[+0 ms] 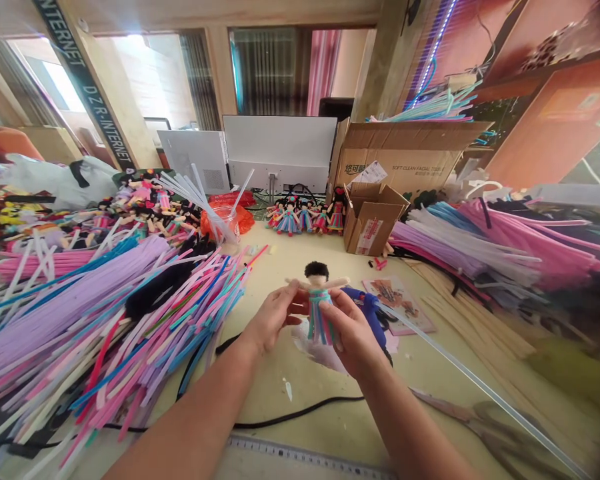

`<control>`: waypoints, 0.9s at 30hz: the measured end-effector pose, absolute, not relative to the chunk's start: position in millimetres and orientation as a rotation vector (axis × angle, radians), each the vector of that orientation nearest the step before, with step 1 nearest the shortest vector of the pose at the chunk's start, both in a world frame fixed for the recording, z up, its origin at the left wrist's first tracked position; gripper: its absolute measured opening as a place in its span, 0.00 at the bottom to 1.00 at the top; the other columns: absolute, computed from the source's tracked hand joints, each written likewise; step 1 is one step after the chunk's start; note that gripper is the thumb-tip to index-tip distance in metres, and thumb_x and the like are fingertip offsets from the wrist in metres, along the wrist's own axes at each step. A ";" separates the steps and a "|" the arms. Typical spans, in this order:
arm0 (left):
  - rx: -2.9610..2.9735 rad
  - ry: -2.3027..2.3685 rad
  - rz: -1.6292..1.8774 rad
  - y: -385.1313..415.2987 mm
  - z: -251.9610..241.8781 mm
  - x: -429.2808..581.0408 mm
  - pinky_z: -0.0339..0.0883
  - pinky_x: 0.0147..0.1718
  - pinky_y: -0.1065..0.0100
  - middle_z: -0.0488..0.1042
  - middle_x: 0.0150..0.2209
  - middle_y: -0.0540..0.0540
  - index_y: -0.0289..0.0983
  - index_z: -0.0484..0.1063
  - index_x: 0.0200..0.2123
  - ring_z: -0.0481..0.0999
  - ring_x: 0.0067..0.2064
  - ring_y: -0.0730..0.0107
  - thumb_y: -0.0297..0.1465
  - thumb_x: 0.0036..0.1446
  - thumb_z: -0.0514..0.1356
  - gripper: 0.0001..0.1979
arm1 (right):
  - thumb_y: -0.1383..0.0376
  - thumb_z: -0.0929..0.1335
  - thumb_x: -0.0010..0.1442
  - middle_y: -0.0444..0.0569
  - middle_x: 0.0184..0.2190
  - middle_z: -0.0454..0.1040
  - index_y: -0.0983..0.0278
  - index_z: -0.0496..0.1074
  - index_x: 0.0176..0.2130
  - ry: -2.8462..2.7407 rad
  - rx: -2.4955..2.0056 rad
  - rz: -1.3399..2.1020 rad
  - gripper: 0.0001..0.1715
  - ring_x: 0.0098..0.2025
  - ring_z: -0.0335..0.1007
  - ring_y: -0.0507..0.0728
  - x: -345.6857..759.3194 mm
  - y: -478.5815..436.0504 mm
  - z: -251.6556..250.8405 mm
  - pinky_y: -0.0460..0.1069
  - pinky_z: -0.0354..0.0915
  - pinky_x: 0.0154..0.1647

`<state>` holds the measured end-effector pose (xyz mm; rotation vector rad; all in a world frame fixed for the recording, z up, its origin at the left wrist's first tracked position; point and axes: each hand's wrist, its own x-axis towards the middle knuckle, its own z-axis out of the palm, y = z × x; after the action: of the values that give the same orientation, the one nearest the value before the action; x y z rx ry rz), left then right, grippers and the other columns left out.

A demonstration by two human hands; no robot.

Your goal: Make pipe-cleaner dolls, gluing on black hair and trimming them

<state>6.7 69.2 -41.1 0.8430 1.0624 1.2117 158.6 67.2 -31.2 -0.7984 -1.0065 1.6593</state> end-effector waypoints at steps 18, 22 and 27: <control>0.819 1.024 1.517 66.7 -35.2 20.8 0.63 0.38 0.68 0.77 0.35 0.50 0.38 0.73 0.38 0.73 0.38 0.69 0.33 0.45 0.70 0.16 | 0.55 0.74 0.54 0.42 0.34 0.77 0.57 0.65 0.47 -1.117 -0.865 1.458 0.25 0.29 0.69 0.51 151.3 68.4 -45.8 0.44 0.59 0.25; 0.846 1.036 1.542 65.3 -31.2 23.2 0.66 0.40 0.66 0.76 0.32 0.50 0.36 0.72 0.33 0.74 0.38 0.68 0.33 0.44 0.71 0.14 | 0.54 0.73 0.54 0.43 0.35 0.77 0.57 0.67 0.46 -1.163 -0.886 1.417 0.22 0.30 0.69 0.52 151.6 68.7 -47.7 0.45 0.60 0.26; 0.903 1.004 1.554 65.2 -31.8 23.1 0.67 0.41 0.65 0.77 0.32 0.49 0.36 0.74 0.33 0.75 0.38 0.67 0.34 0.45 0.70 0.12 | 0.53 0.73 0.54 0.44 0.36 0.77 0.57 0.70 0.45 -1.172 -0.911 1.397 0.21 0.29 0.69 0.53 151.2 69.1 -49.2 0.46 0.62 0.26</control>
<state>23.1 65.2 -31.8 0.9030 1.0038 1.5537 151.2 69.1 -49.2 -0.9111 -1.1719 1.3970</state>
